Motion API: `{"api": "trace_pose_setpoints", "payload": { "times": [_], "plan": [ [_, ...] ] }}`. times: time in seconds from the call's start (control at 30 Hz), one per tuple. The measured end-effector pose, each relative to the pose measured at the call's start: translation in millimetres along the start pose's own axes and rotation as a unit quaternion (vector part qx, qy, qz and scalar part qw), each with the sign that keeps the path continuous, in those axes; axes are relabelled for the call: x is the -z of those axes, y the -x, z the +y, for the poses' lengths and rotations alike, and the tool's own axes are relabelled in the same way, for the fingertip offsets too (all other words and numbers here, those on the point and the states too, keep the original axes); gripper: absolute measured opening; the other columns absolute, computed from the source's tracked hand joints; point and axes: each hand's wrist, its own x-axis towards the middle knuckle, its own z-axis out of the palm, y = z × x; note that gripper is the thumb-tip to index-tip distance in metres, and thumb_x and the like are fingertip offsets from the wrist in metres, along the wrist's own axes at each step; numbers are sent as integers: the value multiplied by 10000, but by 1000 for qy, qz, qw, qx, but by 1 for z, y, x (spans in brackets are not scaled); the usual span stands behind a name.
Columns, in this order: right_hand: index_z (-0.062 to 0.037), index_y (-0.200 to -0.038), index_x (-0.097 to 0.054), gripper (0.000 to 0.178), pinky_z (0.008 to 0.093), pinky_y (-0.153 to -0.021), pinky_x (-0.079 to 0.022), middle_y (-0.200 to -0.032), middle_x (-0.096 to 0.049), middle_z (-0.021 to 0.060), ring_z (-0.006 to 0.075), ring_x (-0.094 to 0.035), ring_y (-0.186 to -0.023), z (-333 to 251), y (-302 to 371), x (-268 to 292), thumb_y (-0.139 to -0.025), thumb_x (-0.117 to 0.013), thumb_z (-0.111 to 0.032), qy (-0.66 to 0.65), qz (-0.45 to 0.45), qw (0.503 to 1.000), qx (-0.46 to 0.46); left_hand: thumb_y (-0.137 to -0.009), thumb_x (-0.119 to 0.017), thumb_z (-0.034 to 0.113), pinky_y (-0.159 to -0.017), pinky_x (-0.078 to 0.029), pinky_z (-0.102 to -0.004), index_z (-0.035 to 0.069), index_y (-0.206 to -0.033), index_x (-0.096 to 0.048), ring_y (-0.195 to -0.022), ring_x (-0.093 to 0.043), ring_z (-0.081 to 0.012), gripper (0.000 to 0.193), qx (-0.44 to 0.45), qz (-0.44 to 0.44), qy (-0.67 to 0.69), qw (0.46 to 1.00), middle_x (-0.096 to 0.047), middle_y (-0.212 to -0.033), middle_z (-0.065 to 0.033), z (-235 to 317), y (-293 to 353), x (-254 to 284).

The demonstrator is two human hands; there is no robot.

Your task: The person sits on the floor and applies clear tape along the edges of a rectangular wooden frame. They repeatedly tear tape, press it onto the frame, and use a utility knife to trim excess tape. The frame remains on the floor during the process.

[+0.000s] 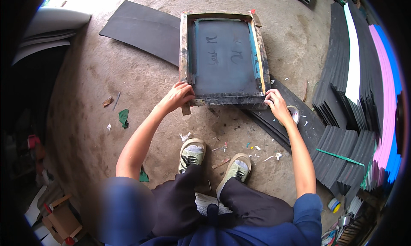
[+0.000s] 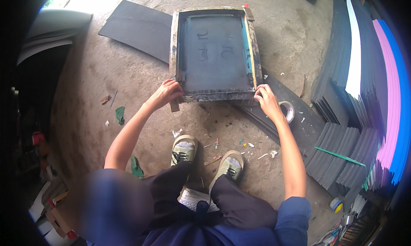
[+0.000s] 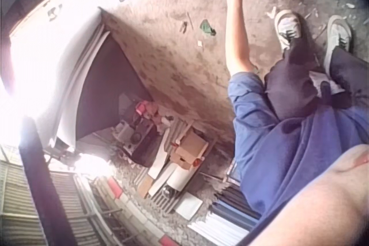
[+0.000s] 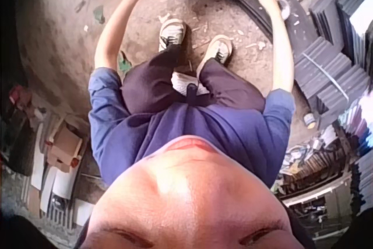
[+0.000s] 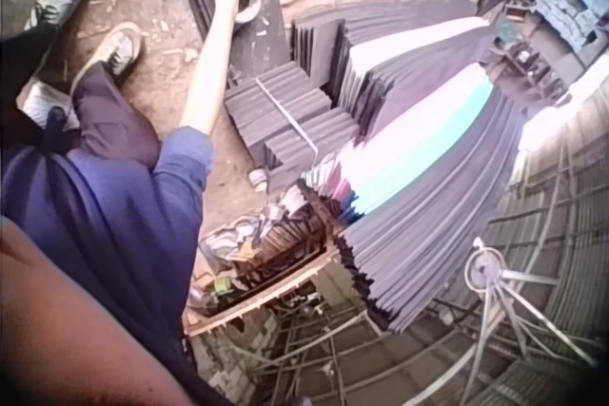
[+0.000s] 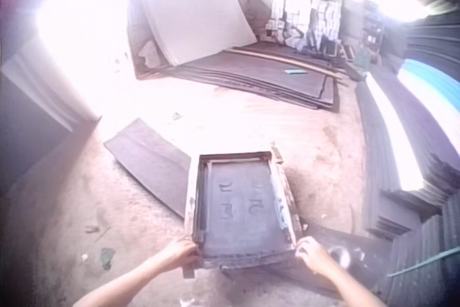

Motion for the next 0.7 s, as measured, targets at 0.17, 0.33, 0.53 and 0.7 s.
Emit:
{"api": "trace_pose_setpoints", "payload": {
  "times": [0.17,0.33,0.53,0.7],
  "plan": [
    [-9,-868,-550,91,367,-731,-449,-840,-580,125,290,-575,-824,-32,17,26,-810,-585,-70,-12,8,999,-36,-782,-613,97,-859,-420,-370,42,-923,-544,-907,-524,-282,166,-7,47,19,999,-528,-903,-108,26,14,11],
    [-33,-884,-574,90,334,-703,-450,-803,-596,87,221,-581,-790,-71,21,82,-802,-593,-64,-24,91,996,-7,-796,-607,98,-822,-433,-366,47,-962,-539,-894,-528,-269,187,-6,99,16,995,-534,-885,-102,73,12,64],
    [-73,-914,-588,125,309,-691,-465,-810,-610,72,184,-586,-745,-150,28,146,-796,-612,-39,0,222,974,50,-802,-640,100,-676,-498,-322,55,-1004,-522,-744,-601,-200,238,68,158,184,968,-577,-846,-116,133,21,137],
    [-55,-941,-596,155,280,-664,-480,-758,-644,78,143,-626,-704,-194,50,174,-793,-641,-61,-71,260,963,23,-785,-681,153,-777,-534,-330,17,-882,-596,-799,-581,-222,187,6,206,105,973,-558,-883,-120,166,41,176]
  ]
}}
